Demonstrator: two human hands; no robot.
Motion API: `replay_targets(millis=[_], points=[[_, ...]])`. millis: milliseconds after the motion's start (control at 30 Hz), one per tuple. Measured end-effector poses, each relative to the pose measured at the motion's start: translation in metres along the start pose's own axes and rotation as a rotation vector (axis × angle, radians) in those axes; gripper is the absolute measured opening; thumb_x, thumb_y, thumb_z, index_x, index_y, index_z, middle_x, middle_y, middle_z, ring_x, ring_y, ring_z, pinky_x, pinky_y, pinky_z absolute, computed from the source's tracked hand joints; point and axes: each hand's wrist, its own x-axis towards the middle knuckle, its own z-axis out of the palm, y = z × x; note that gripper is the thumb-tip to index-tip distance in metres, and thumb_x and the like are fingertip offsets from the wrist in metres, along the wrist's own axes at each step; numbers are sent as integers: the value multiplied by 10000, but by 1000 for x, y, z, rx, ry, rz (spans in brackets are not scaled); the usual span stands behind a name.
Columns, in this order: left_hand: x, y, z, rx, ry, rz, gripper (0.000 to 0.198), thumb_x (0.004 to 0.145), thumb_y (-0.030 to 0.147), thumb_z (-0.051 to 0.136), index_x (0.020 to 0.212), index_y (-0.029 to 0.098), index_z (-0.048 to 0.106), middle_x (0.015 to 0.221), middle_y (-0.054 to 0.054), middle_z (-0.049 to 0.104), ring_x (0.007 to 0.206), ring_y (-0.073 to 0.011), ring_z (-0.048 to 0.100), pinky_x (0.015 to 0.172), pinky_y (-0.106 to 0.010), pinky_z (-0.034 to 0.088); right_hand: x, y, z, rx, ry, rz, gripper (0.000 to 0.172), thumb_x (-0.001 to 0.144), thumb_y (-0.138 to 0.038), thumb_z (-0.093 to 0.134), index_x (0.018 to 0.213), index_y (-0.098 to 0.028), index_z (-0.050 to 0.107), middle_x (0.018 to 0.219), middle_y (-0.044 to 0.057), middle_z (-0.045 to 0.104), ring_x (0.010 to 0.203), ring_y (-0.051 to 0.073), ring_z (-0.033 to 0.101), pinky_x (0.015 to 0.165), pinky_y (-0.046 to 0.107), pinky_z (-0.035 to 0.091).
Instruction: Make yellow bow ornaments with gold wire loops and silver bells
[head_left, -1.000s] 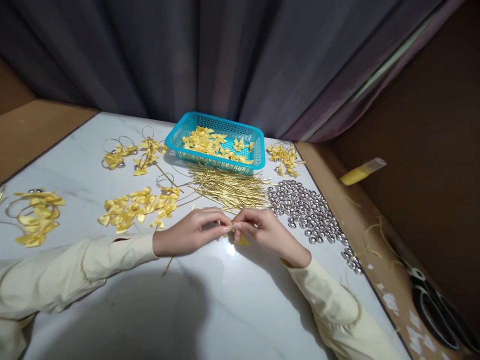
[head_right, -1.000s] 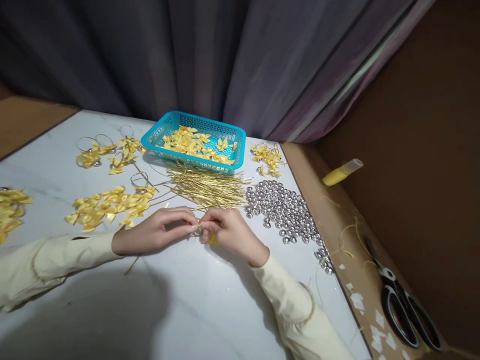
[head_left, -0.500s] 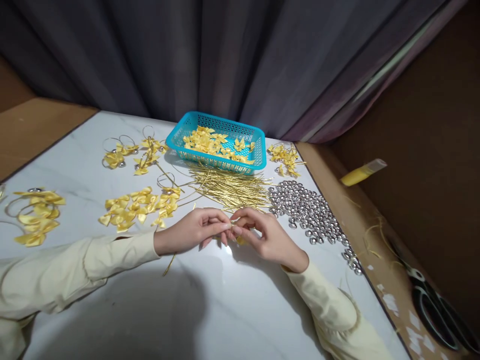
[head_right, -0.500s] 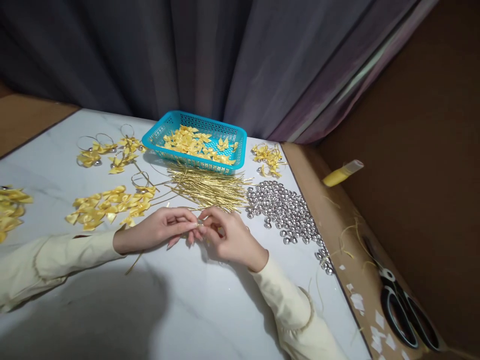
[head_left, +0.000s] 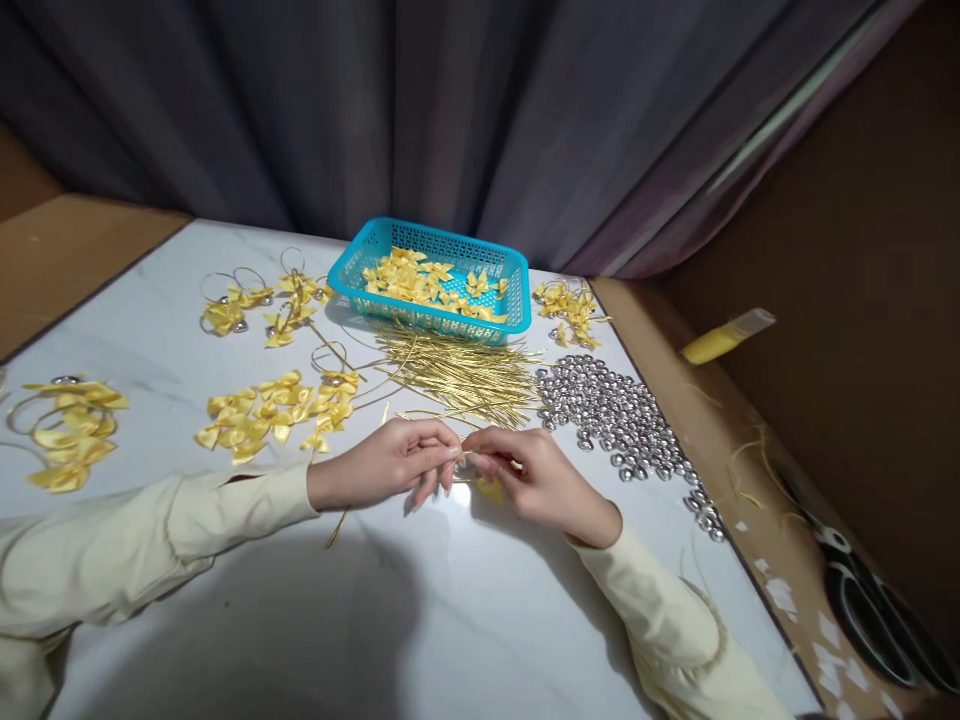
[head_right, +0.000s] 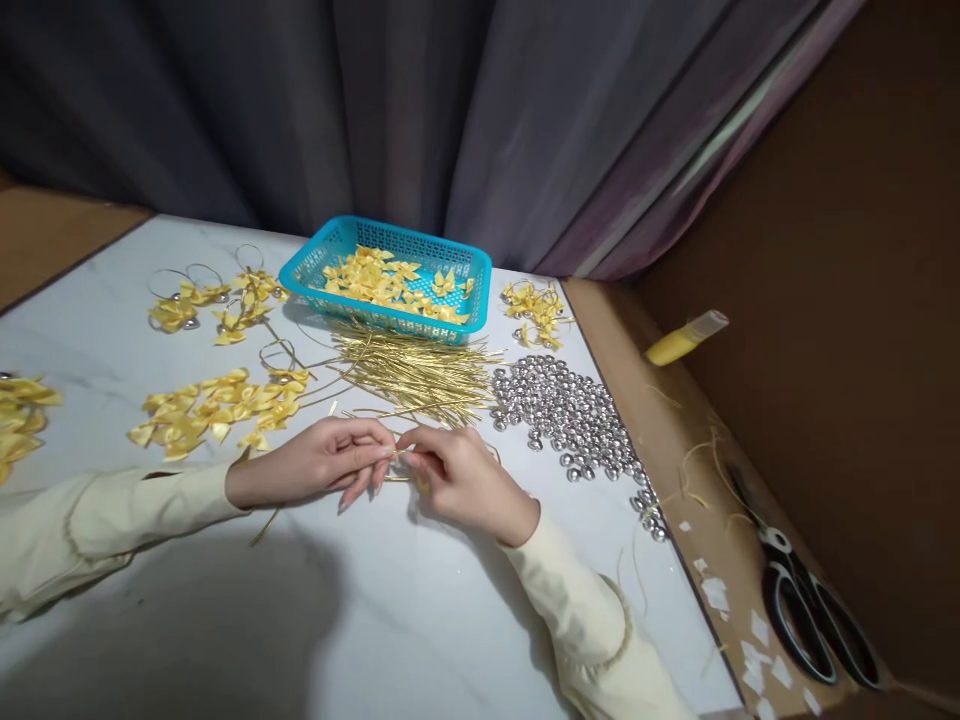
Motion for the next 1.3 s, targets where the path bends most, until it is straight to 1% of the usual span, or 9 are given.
replay_targets(millis=[133, 267, 433, 533, 633, 767, 967, 1133, 1300], points=[[0, -2, -2, -15, 11, 2, 172, 898, 273, 448, 826, 134, 520, 610, 46, 540, 392, -28, 408, 415, -172, 324, 0, -2, -2, -22, 7, -2, 192, 824, -116, 457, 891, -134, 635, 695, 40, 636, 526, 104, 465, 541, 221, 346], [2, -3, -3, -29, 12, 6, 169, 898, 279, 451, 863, 130, 522, 603, 45, 535, 399, -32, 391, 418, -178, 305, -1, -4, -2, -9, 23, -29, 197, 839, -137, 464, 904, -137, 651, 759, 66, 661, 606, 129, 522, 583, 238, 370], [2, -3, -2, 7, 17, 1, 195, 899, 309, 449, 850, 133, 516, 616, 35, 532, 420, -39, 387, 430, -185, 310, 0, 0, -1, -29, 57, -48, 190, 864, -176, 472, 830, -129, 653, 684, 51, 640, 603, 127, 511, 593, 238, 369], [1, -5, 0, -11, 64, 20, 162, 903, 327, 445, 917, 167, 464, 653, 35, 542, 445, -49, 403, 440, -185, 319, 0, 3, 0, -26, 78, -49, 176, 861, -160, 478, 800, -132, 641, 667, 35, 624, 587, 116, 499, 590, 230, 364], [0, -7, 1, -6, 107, 46, 179, 863, 327, 528, 887, 201, 403, 645, 62, 500, 500, -60, 414, 474, -182, 327, 0, 4, 0, -18, 86, -32, 159, 853, -145, 488, 797, -136, 637, 664, 28, 622, 577, 111, 495, 586, 227, 356], [0, -9, 2, 184, 138, 126, 180, 828, 307, 581, 815, 183, 452, 670, 62, 419, 582, -69, 396, 520, -188, 314, 0, 4, -1, 5, 71, -4, 152, 847, -147, 495, 782, -133, 632, 651, 25, 614, 573, 110, 492, 571, 223, 346], [-1, -11, 0, 457, 260, 216, 121, 848, 292, 556, 858, 176, 520, 770, 24, 515, 649, -90, 464, 550, -201, 347, 1, 1, -3, 149, 17, 102, 165, 854, -173, 497, 761, -134, 628, 636, 5, 599, 543, 87, 449, 532, 206, 323], [-3, -10, -1, 585, 246, 360, 88, 847, 237, 562, 825, 162, 522, 833, 10, 476, 639, -77, 437, 587, -204, 374, 1, 1, -4, 322, -24, 193, 191, 855, -236, 511, 732, -125, 605, 538, -38, 467, 494, 72, 368, 482, 203, 273], [-2, -11, -1, 616, 236, 394, 76, 871, 218, 533, 877, 152, 571, 871, -16, 499, 696, -96, 482, 629, -220, 402, 0, -1, -5, 359, -32, 208, 217, 855, -276, 516, 720, -127, 597, 520, -58, 388, 485, 68, 311, 483, 216, 244]])
